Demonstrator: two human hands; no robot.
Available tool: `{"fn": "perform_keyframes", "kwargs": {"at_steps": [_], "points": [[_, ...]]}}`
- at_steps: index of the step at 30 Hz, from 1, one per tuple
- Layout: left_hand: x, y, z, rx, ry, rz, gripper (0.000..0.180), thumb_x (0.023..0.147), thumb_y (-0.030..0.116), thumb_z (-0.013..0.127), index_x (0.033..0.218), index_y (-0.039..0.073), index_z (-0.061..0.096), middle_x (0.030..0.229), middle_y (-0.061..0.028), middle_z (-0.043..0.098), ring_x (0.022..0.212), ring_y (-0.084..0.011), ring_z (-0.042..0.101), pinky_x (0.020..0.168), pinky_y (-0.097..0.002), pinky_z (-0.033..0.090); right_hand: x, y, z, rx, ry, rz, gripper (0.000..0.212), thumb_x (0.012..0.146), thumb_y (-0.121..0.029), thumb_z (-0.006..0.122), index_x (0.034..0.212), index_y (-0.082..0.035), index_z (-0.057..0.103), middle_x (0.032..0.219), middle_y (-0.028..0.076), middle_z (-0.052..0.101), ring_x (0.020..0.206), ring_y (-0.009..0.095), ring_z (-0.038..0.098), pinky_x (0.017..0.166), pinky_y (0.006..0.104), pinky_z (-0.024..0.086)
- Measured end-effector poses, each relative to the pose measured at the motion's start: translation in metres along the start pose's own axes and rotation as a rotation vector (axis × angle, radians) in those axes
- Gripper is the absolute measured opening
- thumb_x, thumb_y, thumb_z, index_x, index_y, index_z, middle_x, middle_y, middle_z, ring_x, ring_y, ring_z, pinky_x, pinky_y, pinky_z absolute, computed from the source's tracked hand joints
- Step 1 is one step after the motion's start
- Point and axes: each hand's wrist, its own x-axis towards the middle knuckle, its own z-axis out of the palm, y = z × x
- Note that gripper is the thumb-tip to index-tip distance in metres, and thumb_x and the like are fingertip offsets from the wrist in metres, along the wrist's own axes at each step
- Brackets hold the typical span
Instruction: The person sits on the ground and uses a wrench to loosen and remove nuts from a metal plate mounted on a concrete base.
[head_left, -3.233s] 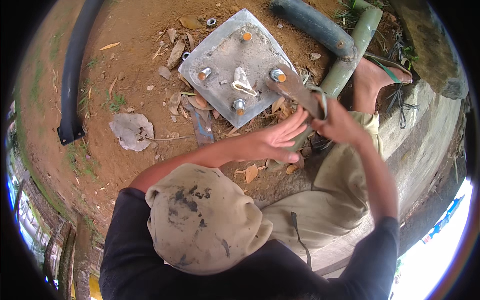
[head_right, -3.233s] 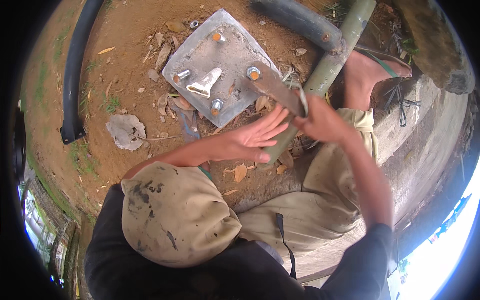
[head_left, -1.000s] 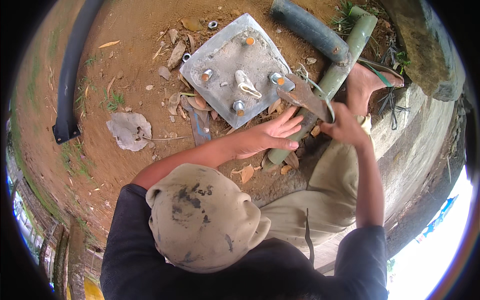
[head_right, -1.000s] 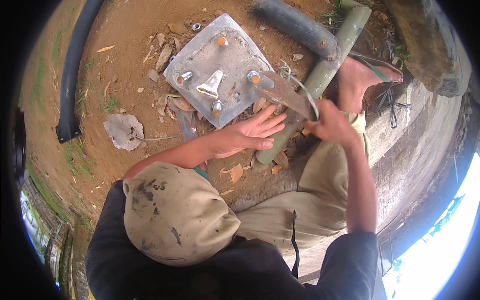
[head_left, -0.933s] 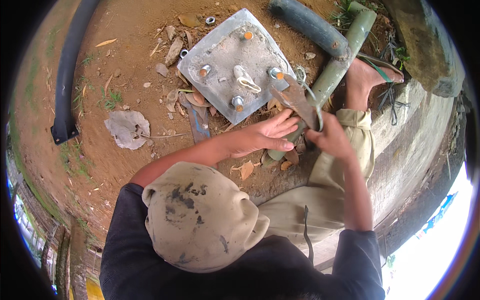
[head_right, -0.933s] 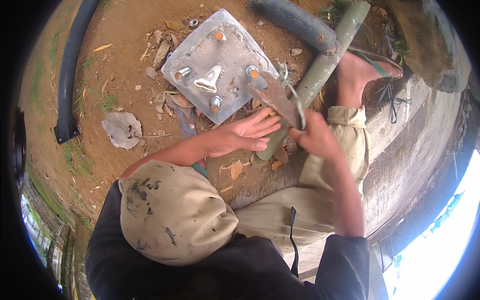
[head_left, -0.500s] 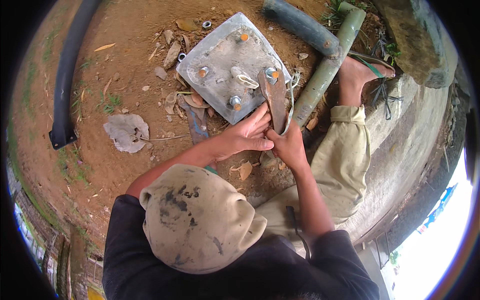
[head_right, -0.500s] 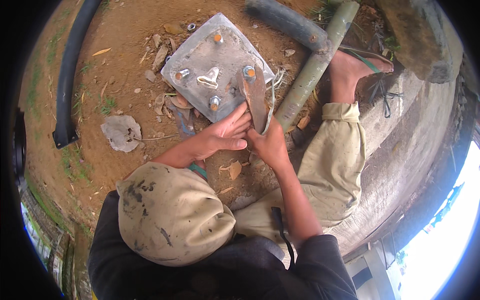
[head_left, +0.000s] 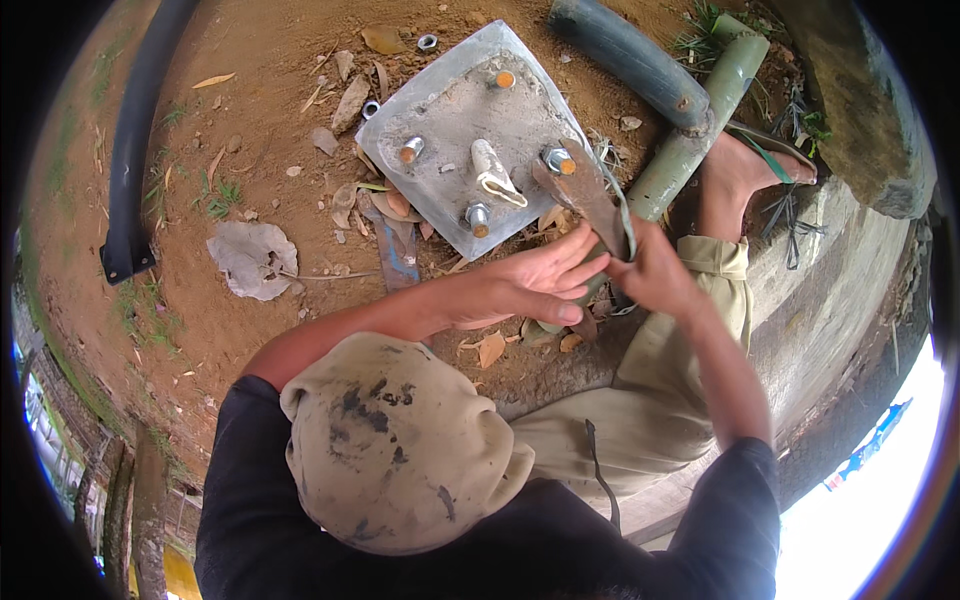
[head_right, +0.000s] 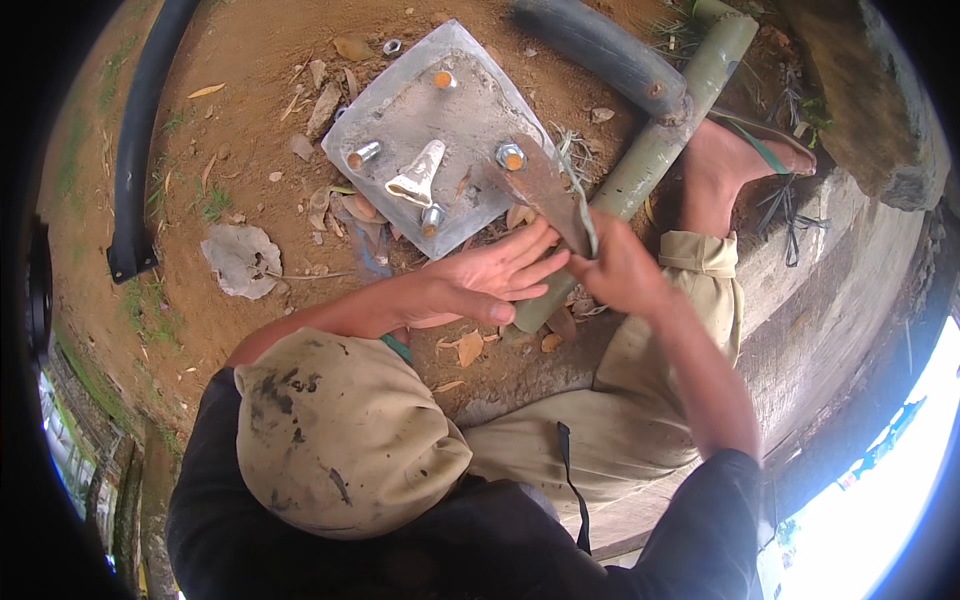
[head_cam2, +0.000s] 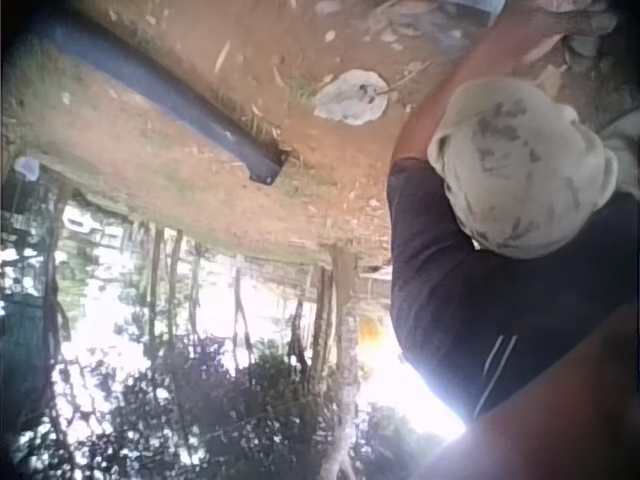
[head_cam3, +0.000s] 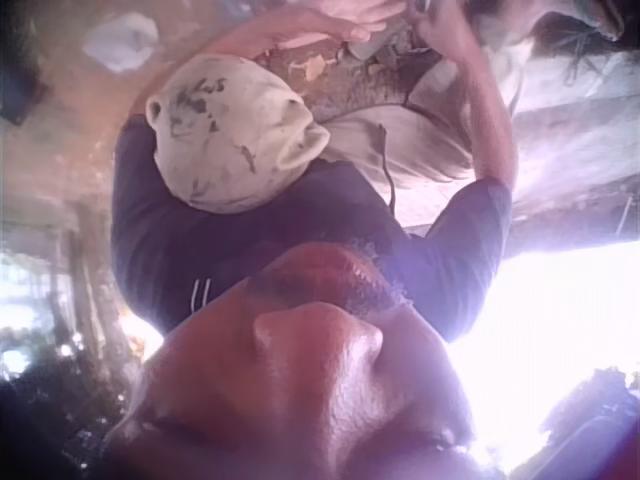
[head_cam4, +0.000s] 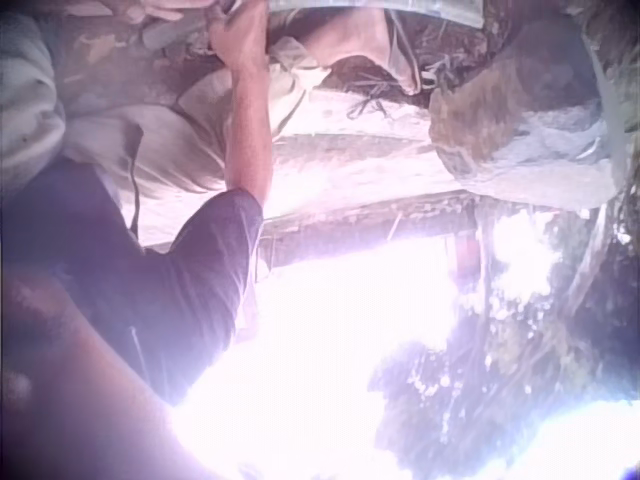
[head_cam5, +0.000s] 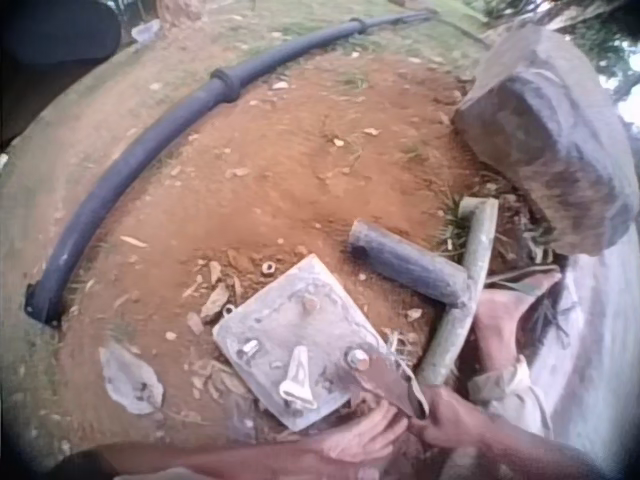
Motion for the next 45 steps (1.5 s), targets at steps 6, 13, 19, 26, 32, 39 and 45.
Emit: {"fn": "perform_keyframes", "kwargs": {"at_steps": [6, 13, 19, 26, 32, 39, 45], "points": [[0.051, 0.01, 0.008, -0.019, -0.021, 0.079, 0.112, 0.1, 0.029, 0.068, 0.159, 0.006, -0.024, 0.173, -0.0162, -0.004, 0.16, -0.0294, 0.006, 0.128, -0.046, 0.012, 0.069, -0.049, -0.118, -0.769, -0.31, 0.0, 0.049, 0.077, -0.006, 0.071, 0.124, 0.003, 0.061, 0.108, 0.023, 0.069, 0.107, 0.038, 0.066, 0.094, 0.0443, 0.051], [0.006, -0.017, -0.003, -0.024, 0.1, -0.072, 0.111, 0.096, 0.028, 0.073, 0.163, 0.003, -0.013, 0.173, -0.0145, 0.002, 0.16, -0.0266, 0.01, 0.127, -0.0443, 0.015, -0.022, 0.001, -0.053, -0.333, 0.047, 0.166, 0.038, 0.079, -0.007, 0.067, 0.115, 0.002, 0.064, 0.081, 0.014, 0.067, 0.079, 0.026, 0.066, 0.077, 0.0393, 0.053], [-0.024, -0.02, -0.01, 0.094, 0.142, -0.063, 0.11, 0.095, 0.02, 0.074, 0.163, 0.003, -0.012, 0.171, -0.0229, 0.0, 0.16, -0.0314, 0.004, 0.128, -0.0441, 0.013, -0.041, -0.028, 0.087, 0.459, 0.282, 0.4, 0.032, 0.086, -0.002, 0.065, 0.116, 0.005, 0.057, 0.071, 0.006, 0.063, 0.051, 0.011, 0.057, 0.046, 0.0304, 0.046], [-0.051, -0.001, 0.001, 0.21, 0.22, -0.016, 0.113, 0.092, 0.017, 0.076, 0.163, 0.002, -0.011, 0.171, -0.0237, -0.001, 0.159, -0.0306, 0.001, 0.128, -0.0414, 0.009, -0.013, -0.058, 0.137, 0.75, 0.419, 0.347, 0.022, 0.088, -0.001, 0.063, 0.108, 0.005, 0.056, 0.071, 0.007, 0.064, 0.046, 0.012, 0.057, 0.039, 0.0291, 0.042], [-0.067, -0.001, -0.011, 0.336, 0.275, -0.009, 0.11, 0.094, 0.018, 0.076, 0.164, 0.002, -0.007, 0.17, -0.0252, 0.004, 0.158, -0.0289, 0.009, 0.126, -0.0405, 0.015, 0.005, -0.076, 0.166, 0.89, 0.551, 0.311, 0.02, 0.089, 0.001, 0.061, 0.107, 0.006, 0.055, 0.072, 0.008, 0.064, 0.048, 0.012, 0.057, 0.039, 0.0292, 0.043], [-0.071, 0.013, -0.015, 0.679, 0.299, -0.043, 0.107, 0.093, 0.022, 0.077, 0.166, 0.007, -0.001, 0.169, -0.0246, 0.015, 0.149, -0.0275, 0.033, 0.106, -0.0342, 0.046, 0.021, -0.088, 0.176, 0.885, 0.638, 0.303, 0.024, 0.086, -0.001, 0.061, 0.109, 0.006, 0.06, 0.08, 0.008, 0.066, 0.058, 0.012, 0.061, 0.046, 0.0293, 0.046], [-0.077, 0.014, -0.021, 0.85, 0.324, -0.134, 0.11, 0.092, 0.035, 0.078, 0.166, 0.012, -0.001, 0.168, -0.0255, 0.017, 0.147, -0.0299, 0.038, 0.109, -0.0359, 0.045, 0.03, -0.076, 0.184, 0.718, 0.745, 0.223, 0.022, 0.085, -0.004, 0.064, 0.105, 0.005, 0.066, 0.086, 0.008, 0.07, 0.073, 0.012, 0.065, 0.066, 0.0311, 0.053]]}}
